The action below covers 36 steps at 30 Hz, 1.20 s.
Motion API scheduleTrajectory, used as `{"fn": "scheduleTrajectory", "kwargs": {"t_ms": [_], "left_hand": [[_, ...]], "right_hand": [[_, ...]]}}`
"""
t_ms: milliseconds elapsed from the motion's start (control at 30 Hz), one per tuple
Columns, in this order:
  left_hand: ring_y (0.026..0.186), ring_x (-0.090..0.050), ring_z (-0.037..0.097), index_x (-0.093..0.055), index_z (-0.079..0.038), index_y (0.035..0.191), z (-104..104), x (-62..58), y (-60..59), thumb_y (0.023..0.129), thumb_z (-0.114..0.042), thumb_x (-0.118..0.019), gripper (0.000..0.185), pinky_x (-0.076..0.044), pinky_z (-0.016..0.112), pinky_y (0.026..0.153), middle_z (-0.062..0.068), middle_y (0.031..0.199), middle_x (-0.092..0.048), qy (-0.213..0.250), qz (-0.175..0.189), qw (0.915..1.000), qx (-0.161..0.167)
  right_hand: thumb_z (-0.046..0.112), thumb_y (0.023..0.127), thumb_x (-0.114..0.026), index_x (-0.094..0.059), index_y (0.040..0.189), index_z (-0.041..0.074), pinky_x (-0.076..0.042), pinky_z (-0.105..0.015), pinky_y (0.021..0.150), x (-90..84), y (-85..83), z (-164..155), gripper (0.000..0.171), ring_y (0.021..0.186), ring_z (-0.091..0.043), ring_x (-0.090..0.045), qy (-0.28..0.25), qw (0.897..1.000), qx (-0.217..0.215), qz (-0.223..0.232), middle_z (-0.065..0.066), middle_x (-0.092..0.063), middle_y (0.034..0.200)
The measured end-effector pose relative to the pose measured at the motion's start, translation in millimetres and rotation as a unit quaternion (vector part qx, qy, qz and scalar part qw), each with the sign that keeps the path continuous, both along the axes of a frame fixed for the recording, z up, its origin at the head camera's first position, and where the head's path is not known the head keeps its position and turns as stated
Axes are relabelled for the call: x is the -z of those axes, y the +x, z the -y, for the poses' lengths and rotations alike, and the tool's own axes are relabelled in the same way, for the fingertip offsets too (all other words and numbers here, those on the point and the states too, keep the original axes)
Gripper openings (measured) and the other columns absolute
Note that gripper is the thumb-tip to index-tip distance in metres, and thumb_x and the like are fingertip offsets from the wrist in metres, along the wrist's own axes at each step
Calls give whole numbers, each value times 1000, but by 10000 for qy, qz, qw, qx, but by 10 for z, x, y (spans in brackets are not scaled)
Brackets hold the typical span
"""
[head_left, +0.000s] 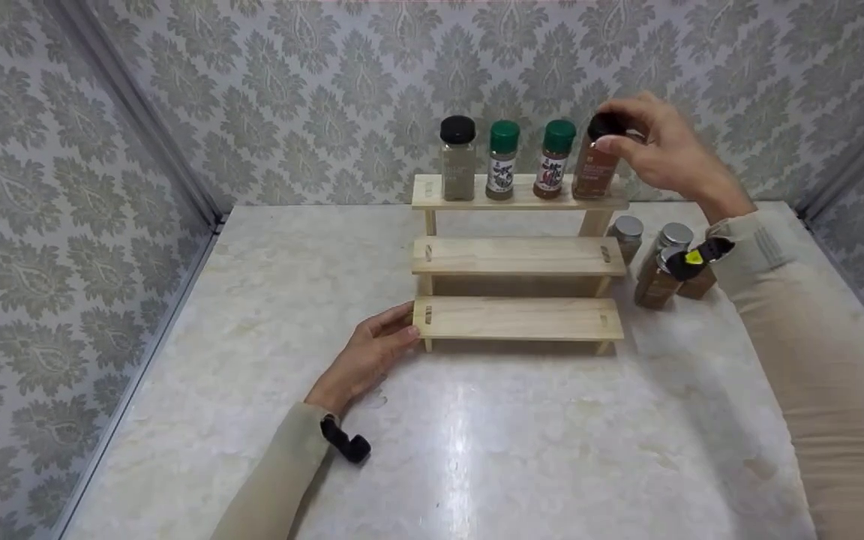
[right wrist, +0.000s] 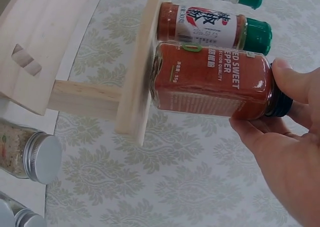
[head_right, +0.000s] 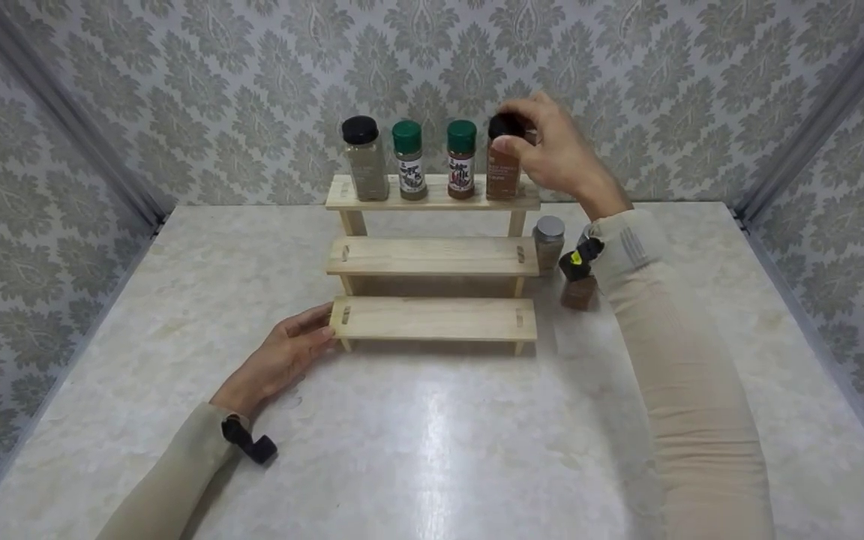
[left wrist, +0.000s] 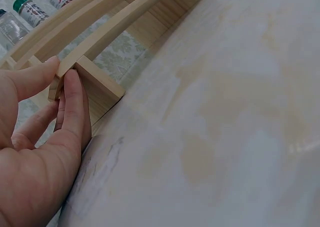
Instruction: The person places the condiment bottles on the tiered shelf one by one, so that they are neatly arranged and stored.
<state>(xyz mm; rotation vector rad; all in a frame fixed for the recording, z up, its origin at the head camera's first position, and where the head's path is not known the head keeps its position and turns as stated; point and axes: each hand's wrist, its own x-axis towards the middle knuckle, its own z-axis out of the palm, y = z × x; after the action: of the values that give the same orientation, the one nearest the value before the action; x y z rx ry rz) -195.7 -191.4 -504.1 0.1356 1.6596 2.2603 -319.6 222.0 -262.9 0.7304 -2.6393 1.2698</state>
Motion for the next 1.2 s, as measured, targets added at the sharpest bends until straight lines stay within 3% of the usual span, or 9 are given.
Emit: {"fn": "scheduleTrajectory", "kwargs": {"t_ms": [300, 533, 800, 1033, 1200], "left_hand": [[133, -61, 23, -38, -1, 164, -2, -1, 4, 105, -3, -66, 65, -55, 31, 110, 23, 160, -45, 21, 3, 10000, -42], [133, -62, 22, -38, -1, 164, 9, -1, 2, 106, -3, -66, 64, -55, 31, 110, 21, 159, -47, 55, -15, 10000, 2], [132, -62, 22, -39, -1, 164, -20, 10, 10, 105, -4, -66, 64, -55, 31, 110, 22, 160, -46, 21, 14, 10000, -4], [134, -61, 23, -39, 0, 163, -22, 7, 6, 106, -2, -65, 63, -55, 30, 109, 22, 161, -46, -47, 70, 9999, -69], [141, -55, 28, -39, -2, 164, -17, -2, -1, 106, -2, -65, 64, -53, 33, 114, 22, 163, -43, -25, 119, 9999, -71]], "right_hand": [[10, 109, -60, -51, 155, -1, -49, -22, 114, 39, -48, 8, 48, 138, -36, -54, -127, 9999, -53, 97, -6, -47, 134], [13, 111, -58, -40, 162, 2, -47, -26, 118, 26, -48, -1, 56, 147, -42, -48, -101, 9994, -21, 323, -24, -40, 160], [8, 111, -56, -41, 161, -1, -46, -34, 121, 75, -38, -6, 53, 146, -45, -48, -90, 9994, 77, 327, -26, -39, 161], [16, 112, -55, -34, 165, 3, -44, -25, 121, 62, 18, -68, 58, 152, -39, -44, -275, 9987, 5, 435, -22, -39, 164], [23, 111, -60, -38, 163, 4, -40, -25, 123, 30, 110, -208, 60, 155, -35, -42, -406, 9991, 27, 135, -23, -42, 163]]}}
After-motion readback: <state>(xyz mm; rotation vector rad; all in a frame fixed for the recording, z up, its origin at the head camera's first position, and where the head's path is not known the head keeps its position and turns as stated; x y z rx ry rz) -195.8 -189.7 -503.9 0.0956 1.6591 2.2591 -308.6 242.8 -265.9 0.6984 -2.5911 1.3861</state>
